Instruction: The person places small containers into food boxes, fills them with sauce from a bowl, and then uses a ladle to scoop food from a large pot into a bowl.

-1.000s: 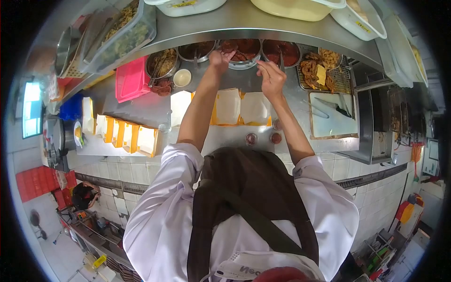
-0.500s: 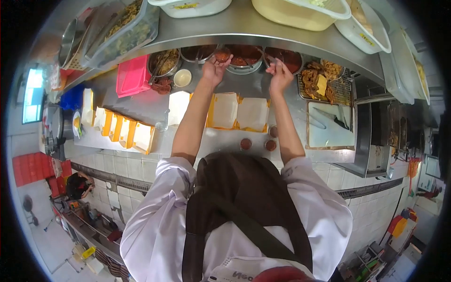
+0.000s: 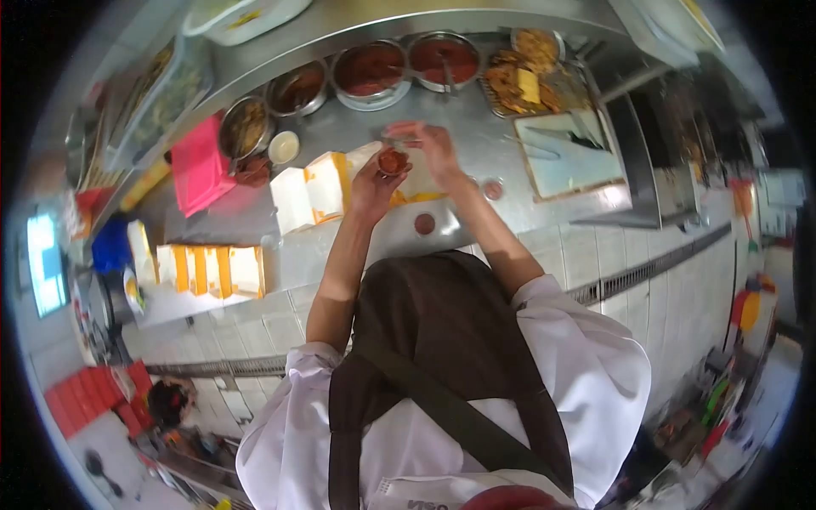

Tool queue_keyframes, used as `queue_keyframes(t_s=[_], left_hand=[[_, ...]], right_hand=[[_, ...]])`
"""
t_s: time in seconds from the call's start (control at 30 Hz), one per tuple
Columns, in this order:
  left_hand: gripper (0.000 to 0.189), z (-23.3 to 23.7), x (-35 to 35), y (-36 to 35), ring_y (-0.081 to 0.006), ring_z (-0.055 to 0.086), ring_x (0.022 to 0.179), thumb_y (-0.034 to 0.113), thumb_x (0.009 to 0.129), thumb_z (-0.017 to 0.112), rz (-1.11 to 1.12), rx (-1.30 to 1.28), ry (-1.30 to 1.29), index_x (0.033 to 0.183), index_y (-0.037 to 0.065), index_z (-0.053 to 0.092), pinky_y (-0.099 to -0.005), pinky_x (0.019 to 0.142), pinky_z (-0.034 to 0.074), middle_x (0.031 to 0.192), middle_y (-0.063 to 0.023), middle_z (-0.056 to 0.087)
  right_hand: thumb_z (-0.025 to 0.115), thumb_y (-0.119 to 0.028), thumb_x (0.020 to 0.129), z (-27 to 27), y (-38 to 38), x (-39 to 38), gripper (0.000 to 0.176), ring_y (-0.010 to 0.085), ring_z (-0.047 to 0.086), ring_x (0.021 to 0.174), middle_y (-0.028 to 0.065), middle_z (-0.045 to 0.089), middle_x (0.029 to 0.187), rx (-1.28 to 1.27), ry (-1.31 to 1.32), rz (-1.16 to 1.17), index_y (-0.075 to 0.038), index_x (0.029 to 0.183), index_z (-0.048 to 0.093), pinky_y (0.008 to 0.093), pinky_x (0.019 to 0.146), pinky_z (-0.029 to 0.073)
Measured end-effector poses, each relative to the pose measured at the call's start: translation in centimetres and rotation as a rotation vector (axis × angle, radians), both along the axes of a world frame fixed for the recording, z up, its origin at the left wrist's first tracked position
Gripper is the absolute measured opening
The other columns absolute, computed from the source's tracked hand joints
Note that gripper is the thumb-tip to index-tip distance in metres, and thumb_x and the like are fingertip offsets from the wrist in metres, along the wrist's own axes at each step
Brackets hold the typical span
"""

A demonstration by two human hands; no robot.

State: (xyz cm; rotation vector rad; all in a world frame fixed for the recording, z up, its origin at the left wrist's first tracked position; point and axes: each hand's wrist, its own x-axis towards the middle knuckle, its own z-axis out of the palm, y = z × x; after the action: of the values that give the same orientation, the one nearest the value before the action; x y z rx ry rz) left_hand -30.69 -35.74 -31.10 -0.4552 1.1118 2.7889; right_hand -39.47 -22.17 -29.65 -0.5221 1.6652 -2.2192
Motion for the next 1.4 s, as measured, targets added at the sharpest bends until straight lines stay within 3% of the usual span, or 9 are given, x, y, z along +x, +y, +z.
queue_keyframes(t_s=[0.1, 0.3, 0.43, 0.57, 0.83, 0.97, 1.1, 1.37, 1.4], left_hand=[[0.039, 0.5, 1.1, 1.5, -0.026, 0.056, 0.1, 0.031, 0.097, 0.031, 0.043, 0.119, -0.033, 0.117, 0.002, 0.047, -0.0362, 0.087, 0.047, 0.112, -0.0124, 0.055], [0.035, 2.1, 4.4, 4.0, -0.0197, 0.06, 0.091, 0.028, 0.097, 0.034, 0.042, -0.226, 0.064, 0.113, 0.002, 0.05, -0.0333, 0.077, 0.052, 0.105, -0.0095, 0.057], [0.028, 2.0, 6.8, 5.3, -0.0169, 0.06, 0.089, 0.019, 0.096, 0.039, 0.13, -0.408, 0.085, 0.114, 0.001, 0.052, -0.0285, 0.071, 0.053, 0.102, -0.0082, 0.057], [0.025, 1.0, 8.5, 6.2, -0.0132, 0.058, 0.082, 0.015, 0.095, 0.04, 0.183, -0.419, 0.157, 0.11, 0.001, 0.055, -0.0244, 0.066, 0.05, 0.096, -0.0071, 0.059], [0.023, 3.2, 12.1, 8.5, -0.0123, 0.058, 0.08, 0.012, 0.093, 0.043, 0.147, -0.465, 0.109, 0.107, -0.001, 0.056, -0.0237, 0.067, 0.048, 0.094, -0.0076, 0.06], [0.027, 0.0, 12.1, 7.9, -0.0162, 0.059, 0.084, 0.017, 0.092, 0.048, 0.157, -0.551, 0.289, 0.111, 0.0, 0.054, -0.0276, 0.064, 0.054, 0.097, -0.0092, 0.06], [0.029, 2.9, 13.2, 7.7, -0.0188, 0.06, 0.086, 0.02, 0.092, 0.048, 0.09, -0.436, 0.214, 0.111, -0.001, 0.054, -0.0327, 0.065, 0.056, 0.099, -0.0099, 0.059], [0.034, 4.4, 12.4, 5.9, -0.02, 0.061, 0.083, 0.028, 0.092, 0.047, -0.004, -0.361, 0.153, 0.107, -0.001, 0.056, -0.0316, 0.063, 0.056, 0.098, -0.0116, 0.059], [0.031, 4.1, 12.3, 6.0, -0.0197, 0.062, 0.083, 0.026, 0.091, 0.047, 0.021, -0.366, 0.167, 0.106, 0.0, 0.056, -0.0315, 0.063, 0.056, 0.097, -0.0112, 0.06]], right_hand=[[0.051, -0.013, 0.087, -1.3, 0.5, 3.9, 0.02, 0.0189, 0.056, 0.097, 0.0077, 0.056, 0.114, 0.202, 0.434, -0.131, -0.007, 0.099, 0.066, 0.0286, 0.079, 0.045], [0.054, 0.007, 0.077, 1.4, 1.5, 10.3, 0.039, 0.0177, 0.052, 0.106, 0.0079, 0.05, 0.121, 0.219, 0.217, -0.251, -0.006, 0.113, 0.06, 0.0254, 0.082, 0.047], [0.056, 0.004, 0.08, -0.8, 0.9, 13.6, 0.041, 0.0145, 0.056, 0.095, 0.0104, 0.052, 0.112, 0.25, 0.122, -0.478, -0.002, 0.119, 0.045, 0.0256, 0.071, 0.05], [0.058, 0.002, 0.08, -3.4, 1.3, 16.1, 0.037, 0.0105, 0.058, 0.076, 0.0067, 0.058, 0.094, 0.208, -0.043, -0.427, -0.002, 0.114, 0.043, 0.0237, 0.062, 0.048], [0.056, -0.006, 0.085, -1.7, 3.3, 19.8, 0.023, 0.0093, 0.057, 0.072, 0.0034, 0.06, 0.086, -0.114, -0.159, -0.403, 0.002, 0.107, 0.054, 0.0239, 0.062, 0.049], [0.052, -0.009, 0.087, -1.2, 3.7, 20.4, 0.017, 0.0112, 0.059, 0.068, 0.0068, 0.064, 0.079, 0.036, -0.083, -0.502, 0.004, 0.093, 0.061, 0.0256, 0.057, 0.049], [0.055, -0.009, 0.086, 1.7, 3.7, 20.8, 0.018, 0.0097, 0.058, 0.065, 0.0077, 0.064, 0.072, 0.233, -0.054, -0.563, 0.007, 0.085, 0.063, 0.0234, 0.055, 0.047], [0.05, -0.01, 0.089, -0.2, 3.6, 18.9, 0.02, 0.0102, 0.058, 0.067, 0.0063, 0.062, 0.076, 0.26, 0.141, -0.437, 0.007, 0.091, 0.061, 0.0238, 0.055, 0.049], [0.05, -0.01, 0.088, 1.7, 3.0, 19.8, 0.019, 0.0116, 0.059, 0.07, 0.0066, 0.062, 0.082, 0.062, -0.028, -0.406, 0.006, 0.096, 0.059, 0.0264, 0.055, 0.054]])
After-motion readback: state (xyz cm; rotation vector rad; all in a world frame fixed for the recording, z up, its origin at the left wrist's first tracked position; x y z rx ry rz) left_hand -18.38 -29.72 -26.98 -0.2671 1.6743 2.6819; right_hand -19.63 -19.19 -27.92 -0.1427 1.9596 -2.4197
